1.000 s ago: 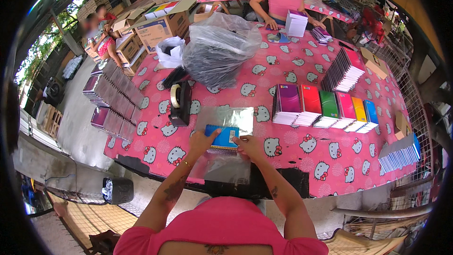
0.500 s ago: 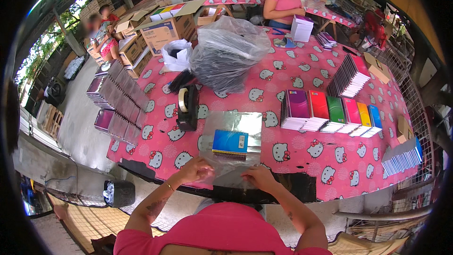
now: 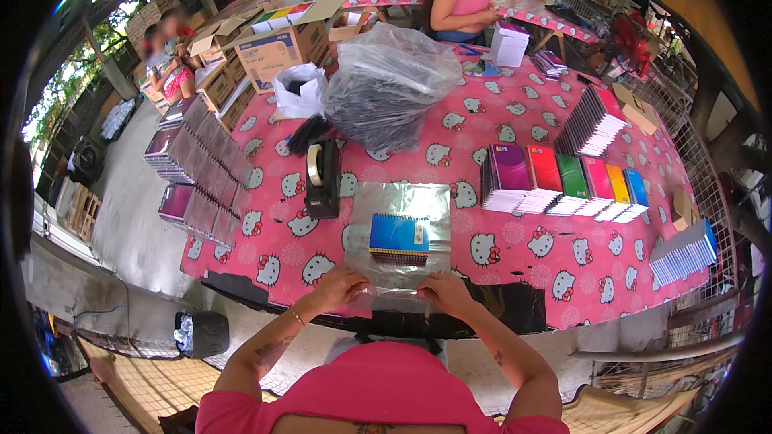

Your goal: The person repeatedly picks up small spiral-bound notebooks from a table, places them into clear plastic bags, and seals the bags using a handheld heat sealer. The person stacks the packaged notebooks on the table.

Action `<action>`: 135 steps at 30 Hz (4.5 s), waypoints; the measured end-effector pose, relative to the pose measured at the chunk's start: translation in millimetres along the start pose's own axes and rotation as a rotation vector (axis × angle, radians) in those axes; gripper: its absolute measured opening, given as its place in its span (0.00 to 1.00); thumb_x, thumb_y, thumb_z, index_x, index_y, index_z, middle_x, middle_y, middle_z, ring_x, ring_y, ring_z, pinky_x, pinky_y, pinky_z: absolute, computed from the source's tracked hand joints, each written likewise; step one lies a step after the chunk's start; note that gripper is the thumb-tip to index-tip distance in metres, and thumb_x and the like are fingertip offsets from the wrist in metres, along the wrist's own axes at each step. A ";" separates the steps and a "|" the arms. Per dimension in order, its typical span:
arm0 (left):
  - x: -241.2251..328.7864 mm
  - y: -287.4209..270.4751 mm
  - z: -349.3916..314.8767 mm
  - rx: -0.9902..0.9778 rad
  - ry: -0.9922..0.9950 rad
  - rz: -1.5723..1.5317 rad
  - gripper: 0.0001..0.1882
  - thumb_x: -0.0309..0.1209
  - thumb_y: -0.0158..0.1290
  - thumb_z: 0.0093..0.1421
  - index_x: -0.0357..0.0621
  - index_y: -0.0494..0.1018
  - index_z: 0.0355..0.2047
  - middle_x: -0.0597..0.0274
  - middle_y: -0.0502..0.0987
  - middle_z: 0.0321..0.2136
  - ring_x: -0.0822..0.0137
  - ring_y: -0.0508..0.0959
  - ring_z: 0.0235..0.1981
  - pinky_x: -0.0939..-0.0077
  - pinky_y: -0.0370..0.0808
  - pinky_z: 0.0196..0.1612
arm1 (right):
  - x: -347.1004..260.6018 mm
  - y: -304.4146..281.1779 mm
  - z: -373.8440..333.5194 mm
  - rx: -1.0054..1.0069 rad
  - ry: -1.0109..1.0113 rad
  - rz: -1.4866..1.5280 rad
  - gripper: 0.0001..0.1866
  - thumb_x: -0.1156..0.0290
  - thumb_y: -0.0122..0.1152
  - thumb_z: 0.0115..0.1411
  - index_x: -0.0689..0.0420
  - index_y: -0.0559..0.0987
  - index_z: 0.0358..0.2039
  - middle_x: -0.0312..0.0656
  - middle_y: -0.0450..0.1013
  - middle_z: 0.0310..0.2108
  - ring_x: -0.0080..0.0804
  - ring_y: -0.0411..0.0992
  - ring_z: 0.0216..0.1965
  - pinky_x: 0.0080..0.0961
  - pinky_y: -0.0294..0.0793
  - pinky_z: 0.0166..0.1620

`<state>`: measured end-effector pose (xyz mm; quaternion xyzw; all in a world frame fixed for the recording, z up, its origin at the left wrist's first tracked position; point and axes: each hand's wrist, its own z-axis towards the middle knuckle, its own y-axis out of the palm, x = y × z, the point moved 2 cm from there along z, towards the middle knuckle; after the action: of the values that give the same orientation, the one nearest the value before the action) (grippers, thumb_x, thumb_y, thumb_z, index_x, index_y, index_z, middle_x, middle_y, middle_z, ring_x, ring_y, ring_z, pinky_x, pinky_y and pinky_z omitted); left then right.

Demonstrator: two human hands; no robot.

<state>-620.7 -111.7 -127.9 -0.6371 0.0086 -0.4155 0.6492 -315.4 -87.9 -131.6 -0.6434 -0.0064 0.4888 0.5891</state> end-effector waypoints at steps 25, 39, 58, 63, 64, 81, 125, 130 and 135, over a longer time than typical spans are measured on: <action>8.4 -10.1 7.6 -0.177 -0.096 -0.032 0.11 0.33 0.58 0.59 0.47 0.76 0.42 0.55 0.81 0.31 0.51 0.81 0.32 0.62 0.76 0.33 | -13.5 -7.6 10.7 -0.198 0.055 -0.086 0.08 0.61 0.61 0.60 0.48 0.78 0.38 0.37 0.77 0.29 0.41 0.77 0.34 0.40 0.75 0.37; 3.2 -18.2 8.3 -0.054 -0.156 -0.091 0.08 0.35 0.57 0.58 0.46 0.77 0.35 0.53 0.80 0.28 0.48 0.81 0.31 0.58 0.76 0.33 | -4.3 -17.7 0.0 -0.148 0.190 0.003 0.13 0.60 0.62 0.60 0.54 0.80 0.41 0.46 0.77 0.36 0.46 0.77 0.37 0.40 0.75 0.40; -50.8 -40.8 150.5 0.459 -0.205 -0.161 0.13 0.36 0.59 0.58 0.38 0.79 0.33 0.51 0.81 0.30 0.55 0.82 0.35 0.63 0.77 0.39 | -73.0 19.7 72.0 0.268 0.107 -0.457 0.30 0.58 0.58 0.60 0.57 0.69 0.61 0.46 0.66 0.61 0.46 0.64 0.62 0.49 0.58 0.64; -80.1 -4.6 226.9 -0.038 -0.018 0.334 0.10 0.34 0.59 0.53 0.38 0.79 0.29 0.49 0.80 0.32 0.47 0.80 0.37 0.58 0.77 0.43 | -73.5 19.3 72.9 0.272 0.098 -0.460 0.30 0.60 0.59 0.59 0.57 0.70 0.60 0.45 0.67 0.60 0.45 0.64 0.61 0.50 0.59 0.63; -85.3 -1.1 230.0 -0.035 -0.008 0.304 0.10 0.33 0.59 0.53 0.38 0.79 0.29 0.49 0.80 0.32 0.48 0.80 0.38 0.58 0.77 0.43 | -73.1 19.0 72.8 0.270 0.095 -0.461 0.30 0.60 0.59 0.58 0.57 0.70 0.60 0.45 0.67 0.60 0.45 0.64 0.61 0.50 0.59 0.63; -79.1 -5.3 232.0 0.039 0.068 0.452 0.12 0.32 0.57 0.52 0.43 0.77 0.37 0.54 0.78 0.37 0.53 0.77 0.45 0.53 0.70 0.50 | -67.9 19.2 67.7 0.257 0.086 -0.434 0.30 0.63 0.60 0.57 0.56 0.70 0.60 0.46 0.66 0.61 0.45 0.63 0.62 0.51 0.57 0.64; 40.4 -5.2 118.6 0.294 -0.154 0.034 0.10 0.25 0.56 0.57 0.38 0.79 0.40 0.46 0.81 0.43 0.50 0.81 0.45 0.61 0.80 0.47 | -47.4 45.4 74.7 0.258 0.056 -0.460 0.31 0.63 0.60 0.55 0.65 0.71 0.58 0.55 0.69 0.58 0.56 0.58 0.66 0.61 0.51 0.66; 22.9 1.8 115.1 0.304 -0.184 -0.080 0.13 0.25 0.54 0.57 0.41 0.79 0.42 0.46 0.80 0.45 0.48 0.80 0.48 0.59 0.77 0.52 | -22.7 33.7 80.8 0.512 0.070 0.233 0.35 0.67 0.61 0.53 0.62 0.66 0.62 0.52 0.67 0.56 0.51 0.59 0.64 0.57 0.51 0.64; 41.2 5.6 109.3 0.397 -0.016 0.220 0.13 0.24 0.53 0.57 0.38 0.78 0.43 0.42 0.80 0.42 0.48 0.80 0.48 0.59 0.77 0.53 | -46.1 -17.1 72.7 0.306 0.044 -0.535 0.28 0.68 0.62 0.54 0.58 0.72 0.56 0.43 0.69 0.52 0.39 0.63 0.60 0.44 0.55 0.62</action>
<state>-531.7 -45.7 -90.7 -0.4954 -0.0089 -0.3304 0.8033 -376.0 -54.9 -77.3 -0.5333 -0.0891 0.2976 0.7868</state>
